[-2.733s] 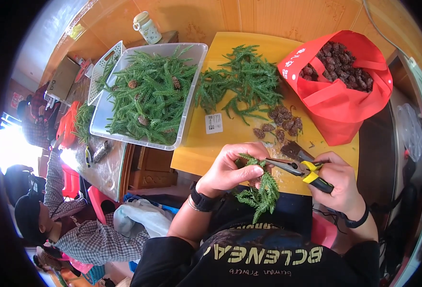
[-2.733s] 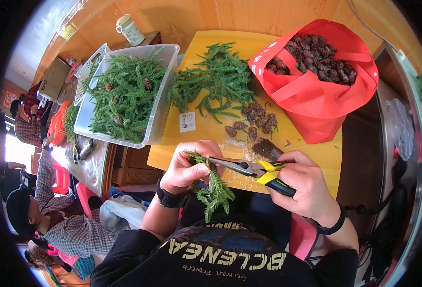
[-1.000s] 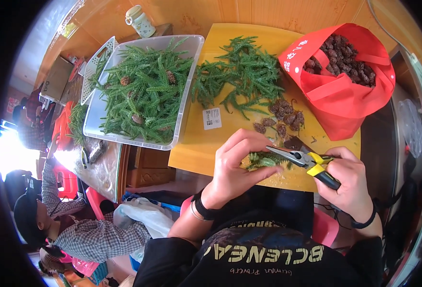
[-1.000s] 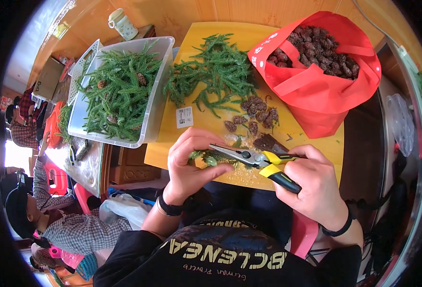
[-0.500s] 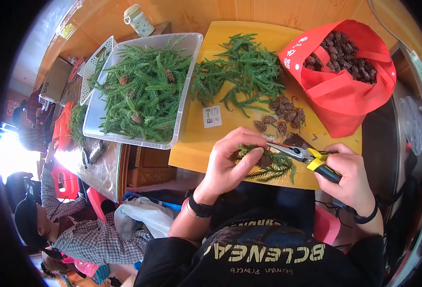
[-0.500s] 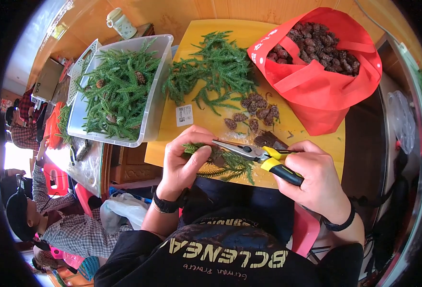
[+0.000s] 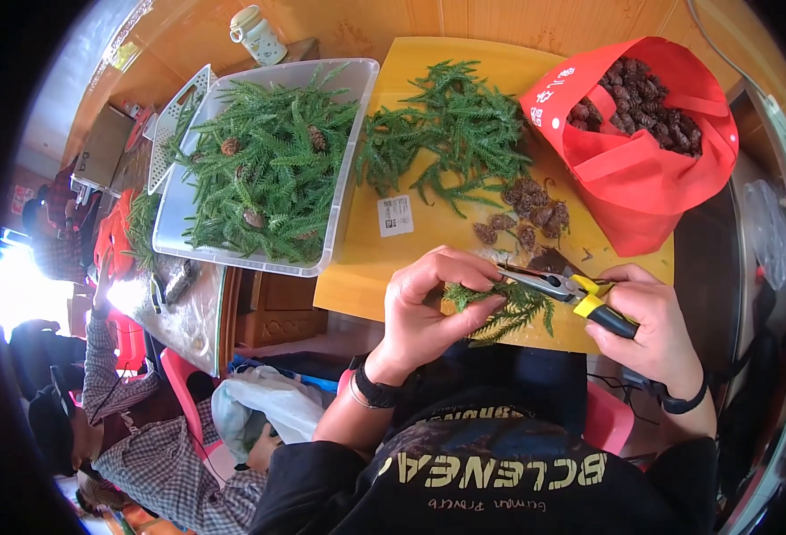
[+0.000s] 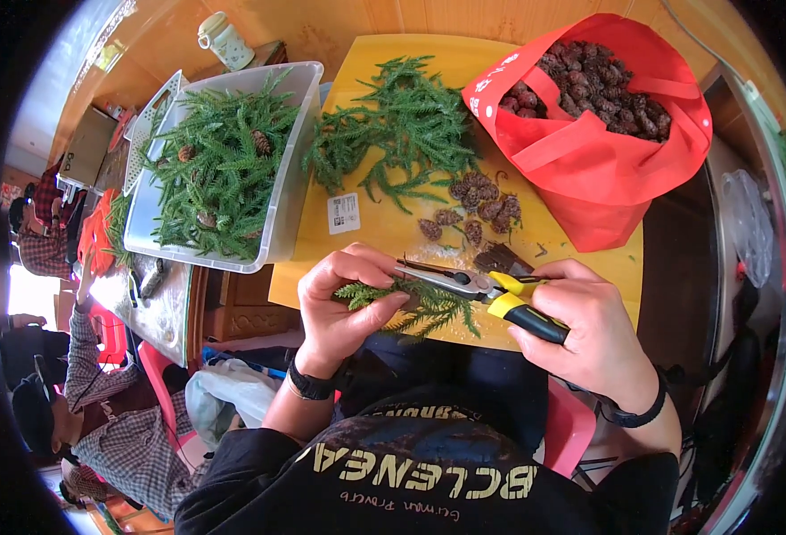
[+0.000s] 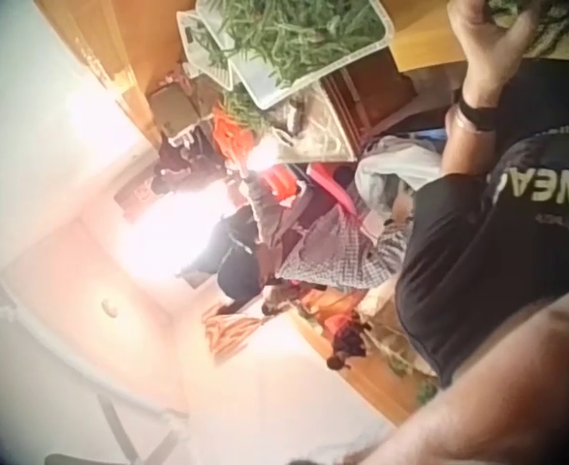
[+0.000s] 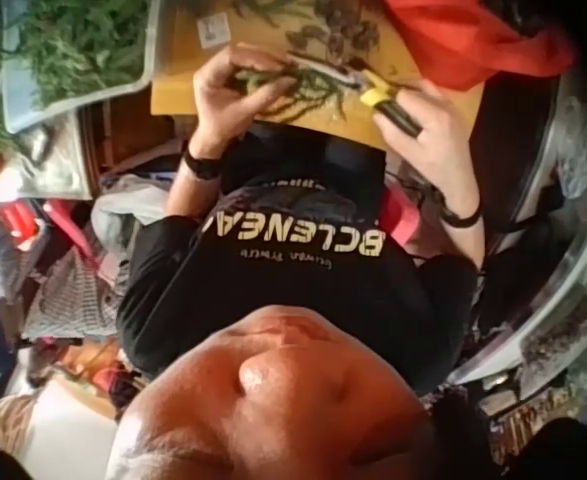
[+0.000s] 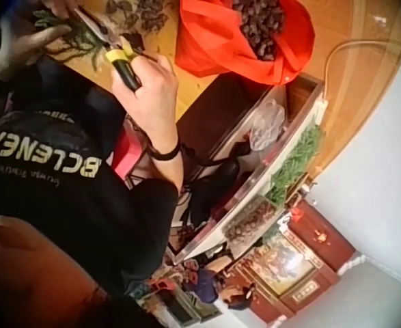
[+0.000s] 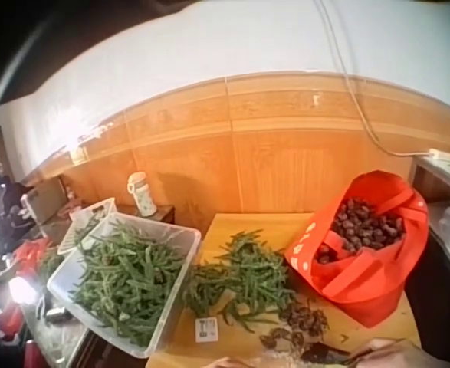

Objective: Trimming small conifer branches using hand snips and sorting the pieces into containers.

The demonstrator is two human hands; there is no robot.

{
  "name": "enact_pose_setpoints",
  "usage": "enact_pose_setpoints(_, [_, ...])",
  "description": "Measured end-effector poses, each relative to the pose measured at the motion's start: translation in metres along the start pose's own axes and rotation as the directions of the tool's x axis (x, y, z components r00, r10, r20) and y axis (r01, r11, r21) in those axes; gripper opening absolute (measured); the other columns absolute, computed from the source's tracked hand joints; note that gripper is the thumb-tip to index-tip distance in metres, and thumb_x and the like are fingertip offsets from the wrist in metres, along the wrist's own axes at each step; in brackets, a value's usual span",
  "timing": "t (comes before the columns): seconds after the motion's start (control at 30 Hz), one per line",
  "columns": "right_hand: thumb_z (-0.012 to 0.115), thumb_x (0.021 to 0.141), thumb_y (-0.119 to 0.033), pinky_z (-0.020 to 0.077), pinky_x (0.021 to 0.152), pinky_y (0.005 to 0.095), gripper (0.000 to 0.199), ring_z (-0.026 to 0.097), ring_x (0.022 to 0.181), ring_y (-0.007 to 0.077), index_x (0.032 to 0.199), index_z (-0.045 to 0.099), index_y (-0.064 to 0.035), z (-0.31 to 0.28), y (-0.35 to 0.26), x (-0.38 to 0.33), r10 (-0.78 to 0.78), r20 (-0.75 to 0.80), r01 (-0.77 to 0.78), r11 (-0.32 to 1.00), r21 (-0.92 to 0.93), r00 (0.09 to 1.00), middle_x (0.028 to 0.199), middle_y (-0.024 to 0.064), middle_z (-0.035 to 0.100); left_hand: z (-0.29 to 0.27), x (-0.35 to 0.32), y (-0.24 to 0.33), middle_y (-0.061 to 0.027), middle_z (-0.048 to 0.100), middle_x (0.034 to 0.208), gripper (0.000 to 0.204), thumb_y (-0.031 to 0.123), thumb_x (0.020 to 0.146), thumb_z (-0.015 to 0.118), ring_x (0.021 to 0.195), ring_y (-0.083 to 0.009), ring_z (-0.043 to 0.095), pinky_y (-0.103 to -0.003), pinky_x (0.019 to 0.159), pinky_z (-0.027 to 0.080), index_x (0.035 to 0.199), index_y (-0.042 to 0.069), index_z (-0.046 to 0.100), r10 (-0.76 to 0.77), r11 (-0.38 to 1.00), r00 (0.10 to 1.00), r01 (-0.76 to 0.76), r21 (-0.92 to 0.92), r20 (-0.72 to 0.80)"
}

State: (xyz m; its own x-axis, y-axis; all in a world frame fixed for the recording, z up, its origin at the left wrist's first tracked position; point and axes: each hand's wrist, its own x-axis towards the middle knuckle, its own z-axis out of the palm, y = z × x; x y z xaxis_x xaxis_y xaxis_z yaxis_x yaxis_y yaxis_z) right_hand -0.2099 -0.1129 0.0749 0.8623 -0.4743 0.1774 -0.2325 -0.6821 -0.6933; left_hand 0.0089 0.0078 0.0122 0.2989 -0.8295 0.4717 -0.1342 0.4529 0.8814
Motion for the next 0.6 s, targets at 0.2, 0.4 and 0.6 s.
enact_pose_setpoints(0.2, [0.068, 0.062, -0.008, 0.0441, 0.059, 0.0363, 0.023, 0.057, 0.072, 0.0321, 0.06, 0.047, -0.0001, -0.004, -0.0016, -0.0028, 0.035, 0.033, -0.035, 0.999, -0.006, 0.999, 0.063, 0.0138, 0.052, 0.0002, 0.0048, 0.0044, -0.0084, 0.067, 0.084, 0.024, -0.006, 0.065, 0.073, 0.078, -0.019, 0.062, -0.028, 0.068, 0.048, 0.08, 0.005, 0.058, 0.086, 0.988, 0.996, -0.081, 0.133, -0.033])
enact_pose_setpoints(0.4, [0.068, 0.062, -0.008, 0.0445, 0.059, 0.0363, 0.023, 0.056, 0.068, 0.0325, 0.059, 0.046, -0.0006, -0.005, -0.0023, -0.0014, 0.018, 0.026, -0.018, 1.0, -0.022, 0.999, 0.059, 0.0124, 0.05, 0.0003, 0.0073, 0.0048, -0.0071, 0.067, 0.082, 0.025, -0.006, 0.063, 0.073, 0.075, -0.0197, 0.062, -0.028, 0.067, 0.048, 0.079, 0.006, 0.058, 0.116, 0.976, 0.993, -0.109, 0.189, -0.026])
enact_pose_setpoints(0.6, [0.068, 0.061, -0.009, 0.0457, 0.06, 0.0367, 0.025, 0.054, 0.065, 0.0338, 0.059, 0.044, -0.001, -0.0075, -0.0023, 0.0008, -0.022, 0.038, 0.022, 1.0, -0.003, 0.999, 0.057, 0.0121, 0.048, -0.0015, 0.0087, 0.0037, -0.0061, 0.066, 0.081, 0.024, -0.006, 0.064, 0.073, 0.074, -0.0193, 0.062, -0.028, 0.067, 0.048, 0.077, 0.007, 0.058, 0.113, 0.982, 0.994, -0.111, 0.152, -0.009])
